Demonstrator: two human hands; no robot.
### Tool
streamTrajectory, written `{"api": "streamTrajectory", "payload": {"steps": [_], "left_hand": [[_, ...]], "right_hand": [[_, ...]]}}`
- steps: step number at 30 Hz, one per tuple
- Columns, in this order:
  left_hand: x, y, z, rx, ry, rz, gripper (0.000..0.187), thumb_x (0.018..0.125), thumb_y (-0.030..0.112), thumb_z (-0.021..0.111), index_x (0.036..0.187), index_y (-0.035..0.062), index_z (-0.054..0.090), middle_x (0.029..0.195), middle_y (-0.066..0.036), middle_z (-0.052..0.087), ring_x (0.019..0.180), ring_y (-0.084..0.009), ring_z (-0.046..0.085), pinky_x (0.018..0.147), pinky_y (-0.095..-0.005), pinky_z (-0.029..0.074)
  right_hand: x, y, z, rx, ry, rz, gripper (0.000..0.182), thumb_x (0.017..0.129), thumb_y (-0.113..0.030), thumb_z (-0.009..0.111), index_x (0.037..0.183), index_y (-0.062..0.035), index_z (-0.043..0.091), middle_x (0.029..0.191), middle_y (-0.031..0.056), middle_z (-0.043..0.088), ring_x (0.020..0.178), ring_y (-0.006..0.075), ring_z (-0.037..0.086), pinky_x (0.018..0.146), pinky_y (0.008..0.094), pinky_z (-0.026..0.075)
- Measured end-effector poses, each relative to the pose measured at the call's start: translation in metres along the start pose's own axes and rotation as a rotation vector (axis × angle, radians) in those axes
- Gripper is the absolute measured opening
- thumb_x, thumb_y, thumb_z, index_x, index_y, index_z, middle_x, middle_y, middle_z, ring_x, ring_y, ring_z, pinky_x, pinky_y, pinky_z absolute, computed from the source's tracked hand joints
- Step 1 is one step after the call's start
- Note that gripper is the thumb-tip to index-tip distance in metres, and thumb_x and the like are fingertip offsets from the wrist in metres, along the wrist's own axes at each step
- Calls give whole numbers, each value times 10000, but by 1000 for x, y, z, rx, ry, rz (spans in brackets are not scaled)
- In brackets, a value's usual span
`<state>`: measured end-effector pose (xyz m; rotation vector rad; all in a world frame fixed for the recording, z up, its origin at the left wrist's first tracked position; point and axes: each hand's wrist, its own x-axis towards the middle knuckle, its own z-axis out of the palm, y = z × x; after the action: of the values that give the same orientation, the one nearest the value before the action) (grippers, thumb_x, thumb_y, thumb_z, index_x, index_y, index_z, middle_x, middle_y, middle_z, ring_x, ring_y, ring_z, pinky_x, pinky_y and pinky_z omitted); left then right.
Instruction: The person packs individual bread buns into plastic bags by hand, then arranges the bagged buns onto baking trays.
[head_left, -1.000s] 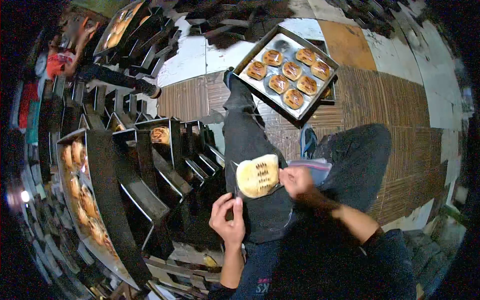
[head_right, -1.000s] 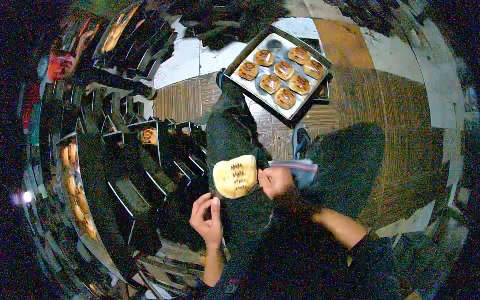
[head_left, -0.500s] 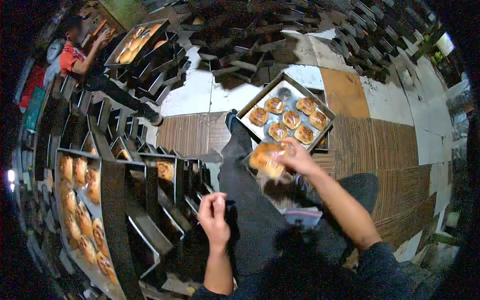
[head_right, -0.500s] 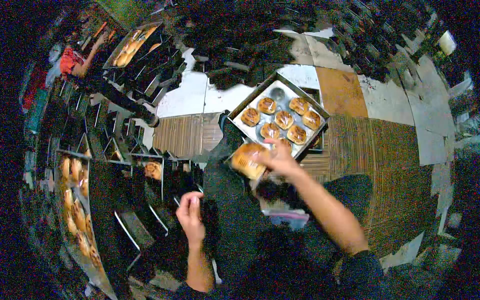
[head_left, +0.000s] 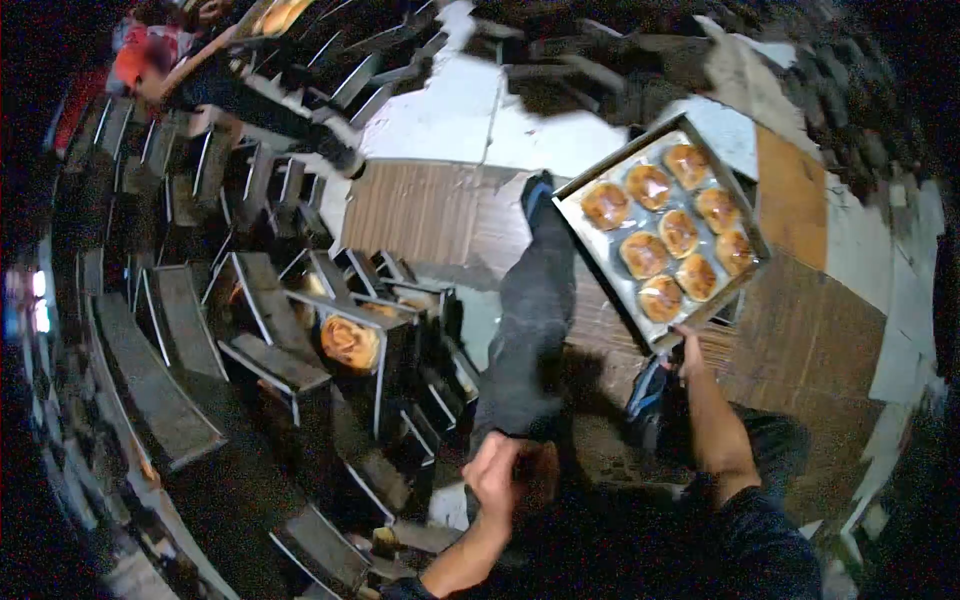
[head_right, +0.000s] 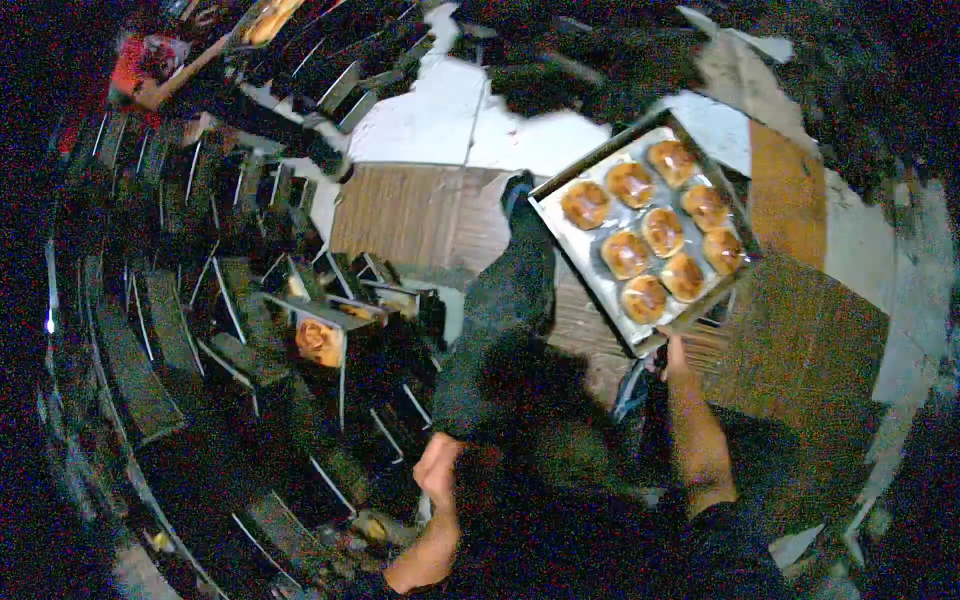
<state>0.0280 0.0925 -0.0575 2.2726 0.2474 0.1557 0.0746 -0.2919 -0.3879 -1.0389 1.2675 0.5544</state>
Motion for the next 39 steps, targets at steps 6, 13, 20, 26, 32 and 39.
{"api": "streamTrajectory", "payload": {"steps": [6,13,20,26,32,39], "left_hand": [[10,20,-3,-55,42,91,164,636,40,758,732,81,632,627,-48,472,515,-154,498,466,-282,392],[-11,32,3,-129,76,95,136,757,170,720,694,88,631,619,-44,500,509,-191,516,476,-326,412],[-39,20,11,-82,73,178,204,791,283,668,714,95,651,699,-72,584,591,-280,593,550,-403,481],[-47,4,27,33,126,424,293,757,292,651,904,39,637,850,-213,614,759,-389,599,684,-494,484],[-54,-2,33,205,-146,219,403,794,294,654,1083,22,591,1062,-228,577,1037,-356,525,896,-450,418],[-56,-3,13,-25,53,100,308,772,326,639,937,67,650,833,-197,651,846,-423,605,700,-526,468]], "right_hand": [[-16,11,33,110,75,-58,198,705,-248,561,893,-190,535,1011,62,543,913,257,541,693,477,504],[-234,-68,19,144,-147,-425,208,775,-169,449,917,-31,514,1016,175,583,843,314,625,650,442,599],[-383,4,-54,309,-199,-808,94,762,-176,532,781,-92,494,766,12,496,656,171,511,584,294,458],[-489,5,-86,-72,-191,-1276,378,817,-446,551,750,-83,468,679,19,510,593,160,526,540,292,460],[-558,12,33,-242,-273,-1687,544,836,-546,636,644,-108,377,600,-34,395,517,61,442,467,224,359],[-643,32,223,-432,-1019,-1036,365,821,-162,543,1138,15,500,775,31,534,654,107,510,581,240,412]]}}
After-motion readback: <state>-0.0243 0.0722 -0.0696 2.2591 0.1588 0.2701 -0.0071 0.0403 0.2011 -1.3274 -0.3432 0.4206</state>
